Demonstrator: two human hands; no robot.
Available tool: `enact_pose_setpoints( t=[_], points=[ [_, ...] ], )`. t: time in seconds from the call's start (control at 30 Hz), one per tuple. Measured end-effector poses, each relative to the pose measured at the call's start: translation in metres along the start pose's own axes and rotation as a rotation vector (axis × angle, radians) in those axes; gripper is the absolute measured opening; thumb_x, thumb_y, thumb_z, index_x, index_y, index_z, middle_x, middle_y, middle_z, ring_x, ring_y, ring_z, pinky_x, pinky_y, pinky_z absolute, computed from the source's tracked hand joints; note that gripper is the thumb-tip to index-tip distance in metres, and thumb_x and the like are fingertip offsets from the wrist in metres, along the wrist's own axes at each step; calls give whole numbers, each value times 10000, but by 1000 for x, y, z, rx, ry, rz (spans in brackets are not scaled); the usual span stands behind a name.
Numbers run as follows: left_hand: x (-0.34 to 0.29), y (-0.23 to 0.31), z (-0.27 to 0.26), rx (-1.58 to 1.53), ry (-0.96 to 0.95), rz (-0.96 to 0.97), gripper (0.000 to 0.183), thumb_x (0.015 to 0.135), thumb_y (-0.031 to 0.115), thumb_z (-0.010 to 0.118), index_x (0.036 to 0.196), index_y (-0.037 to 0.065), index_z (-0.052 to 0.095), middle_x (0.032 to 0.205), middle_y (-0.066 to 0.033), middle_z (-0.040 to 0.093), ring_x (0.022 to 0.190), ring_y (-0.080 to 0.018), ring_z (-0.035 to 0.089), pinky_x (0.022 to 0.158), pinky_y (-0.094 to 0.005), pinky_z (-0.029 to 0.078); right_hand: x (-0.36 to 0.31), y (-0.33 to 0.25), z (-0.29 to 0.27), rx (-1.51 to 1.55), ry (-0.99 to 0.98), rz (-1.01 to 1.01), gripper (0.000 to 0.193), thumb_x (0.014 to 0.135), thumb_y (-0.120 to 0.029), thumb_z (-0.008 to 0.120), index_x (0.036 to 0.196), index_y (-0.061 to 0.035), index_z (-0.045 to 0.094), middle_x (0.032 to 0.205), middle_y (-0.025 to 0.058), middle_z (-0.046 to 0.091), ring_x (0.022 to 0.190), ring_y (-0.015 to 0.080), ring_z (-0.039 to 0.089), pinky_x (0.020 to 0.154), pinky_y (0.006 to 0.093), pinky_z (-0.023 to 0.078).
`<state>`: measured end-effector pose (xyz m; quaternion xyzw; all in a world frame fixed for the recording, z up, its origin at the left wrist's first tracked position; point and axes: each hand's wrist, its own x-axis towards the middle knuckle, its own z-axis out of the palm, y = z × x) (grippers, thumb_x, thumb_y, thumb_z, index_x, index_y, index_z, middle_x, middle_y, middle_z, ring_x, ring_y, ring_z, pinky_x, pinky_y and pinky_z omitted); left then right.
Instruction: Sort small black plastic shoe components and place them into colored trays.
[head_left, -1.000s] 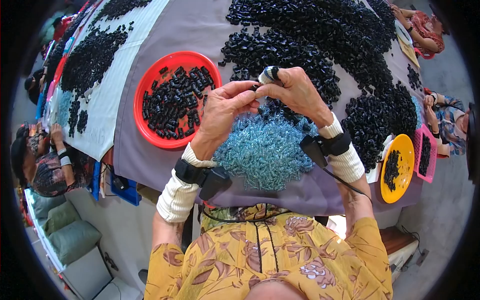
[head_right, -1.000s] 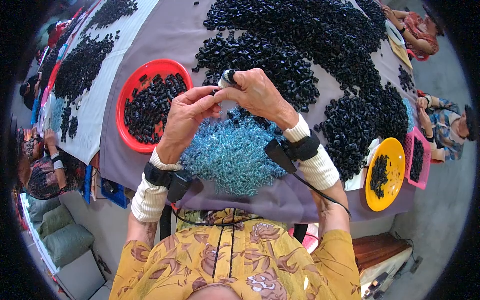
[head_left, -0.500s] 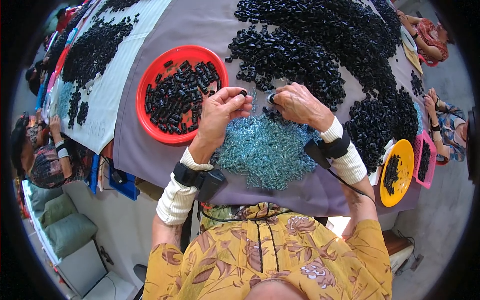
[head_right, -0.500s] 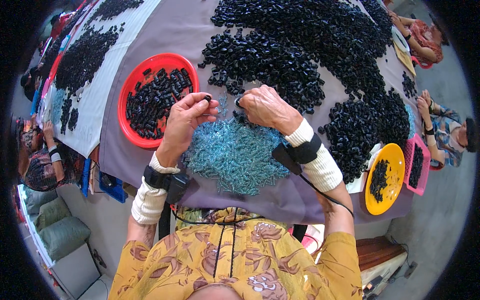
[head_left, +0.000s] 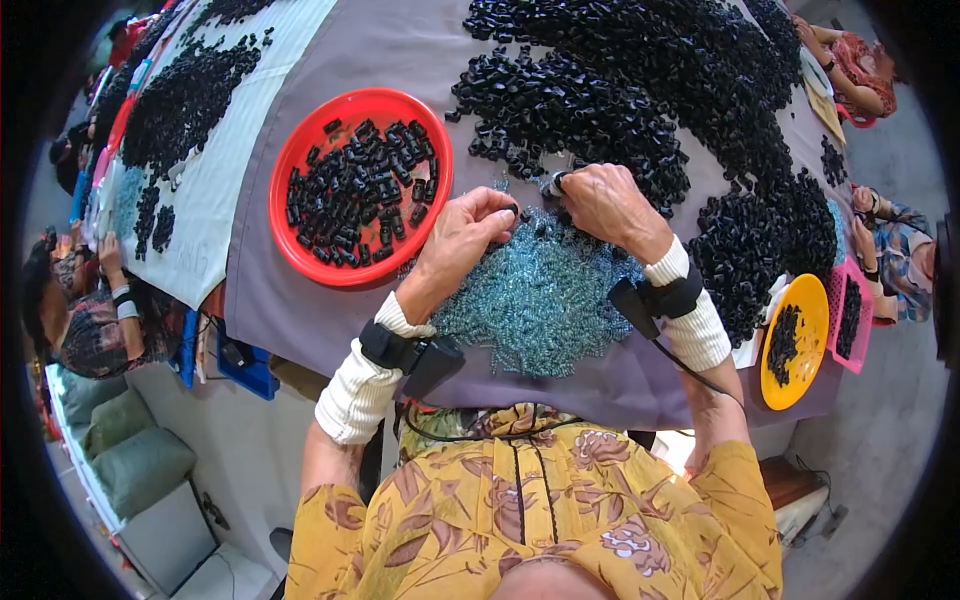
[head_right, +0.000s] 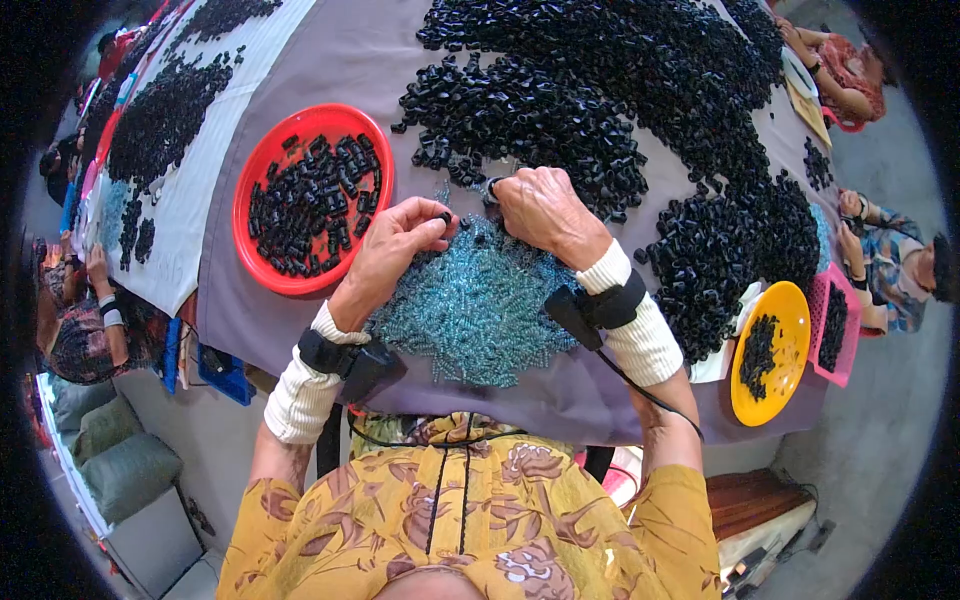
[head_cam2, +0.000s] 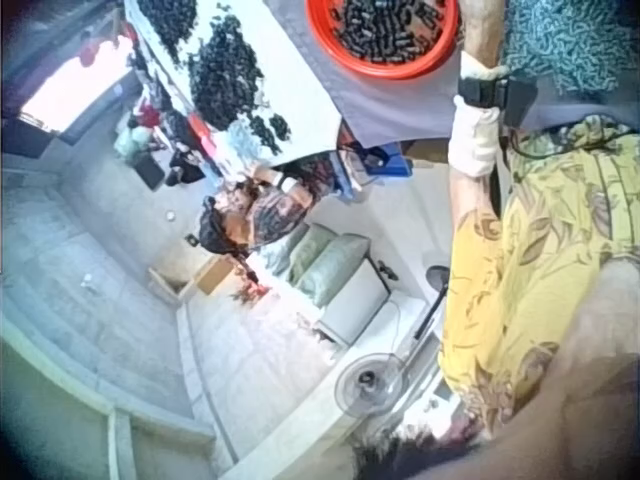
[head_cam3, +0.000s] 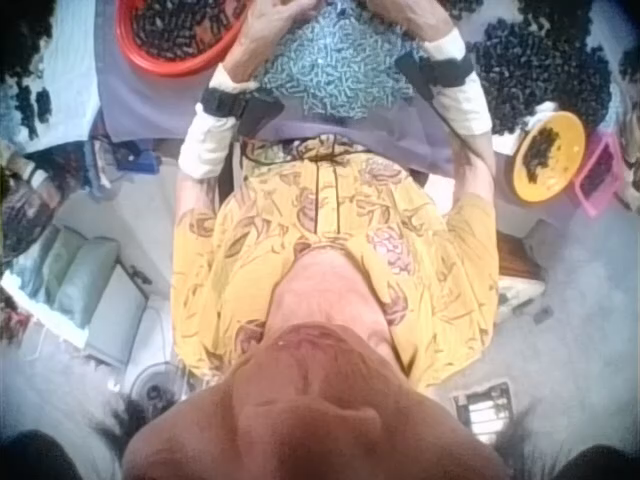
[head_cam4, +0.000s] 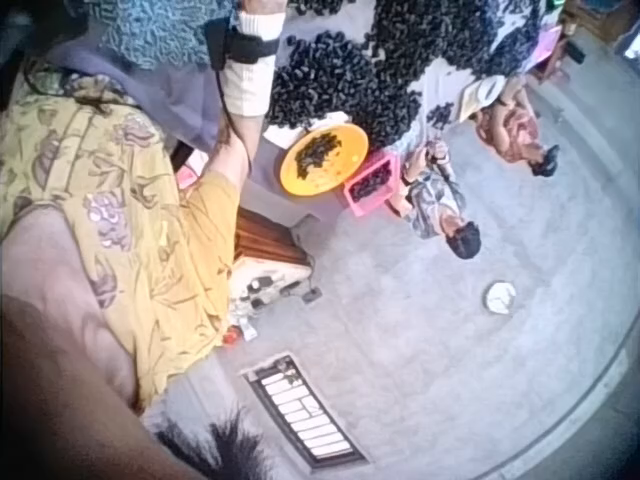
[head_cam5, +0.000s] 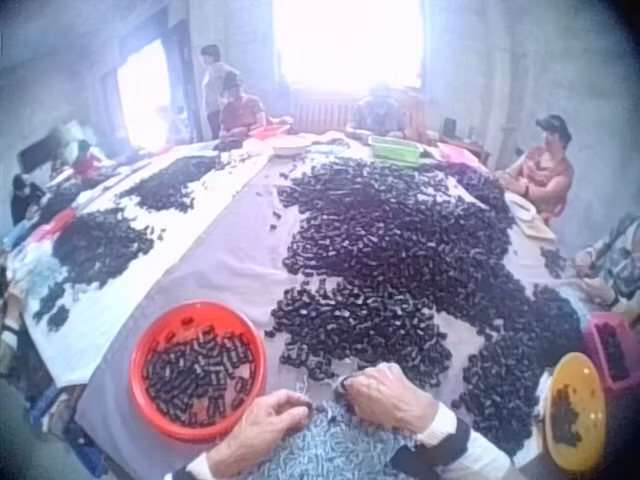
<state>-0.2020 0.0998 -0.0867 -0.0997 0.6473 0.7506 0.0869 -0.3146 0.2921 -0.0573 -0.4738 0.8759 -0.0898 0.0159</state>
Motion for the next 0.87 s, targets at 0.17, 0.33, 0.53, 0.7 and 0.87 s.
enact_pose_setpoints(
  t=[0.17, 0.33, 0.53, 0.7, 0.87],
  points=[
    [-4, 6, 4, -5, 23, -29, 213, 923, 123, 575, 1087, -9, 606, 993, -43, 644, 880, -98, 594, 790, -237, 496, -1, 10, -2, 44, 41, 61, 184, 773, -144, 638, 669, -3, 581, 693, 165, 617, 710, 343, 628, 610, 435, 494],
    [8, 3, 14, 238, 19, 118, 207, 913, 120, 581, 1076, 0, 621, 948, -11, 632, 838, -77, 569, 753, -221, 465, 6, 5, 10, 0, 24, 42, 122, 778, -137, 611, 719, -32, 627, 681, 170, 628, 678, 343, 645, 615, 429, 510],
    [5, 12, 20, 542, -49, 232, 222, 880, 151, 581, 1041, 2, 622, 869, -93, 659, 762, -139, 589, 712, -294, 472, -5, 14, -5, 64, 30, 78, 184, 778, -164, 649, 689, -9, 609, 685, 174, 615, 686, 355, 626, 623, 443, 497],
    [3, 15, 20, 577, -48, 230, 206, 870, 131, 578, 1016, -7, 621, 864, -119, 663, 777, -194, 619, 721, -316, 481, 9, 29, 10, -33, 154, 96, 183, 776, -143, 640, 677, 0, 582, 683, 160, 596, 715, 338, 626, 624, 424, 495],
    [0, 18, 19, 454, 0, 156, 204, 870, 126, 572, 1011, -9, 629, 909, -151, 687, 827, -259, 659, 753, -342, 498, 21, 30, 20, -158, 112, 71, 57, 736, -95, 607, 707, -47, 617, 669, 142, 641, 643, 298, 664, 559, 395, 516]
  ],
)
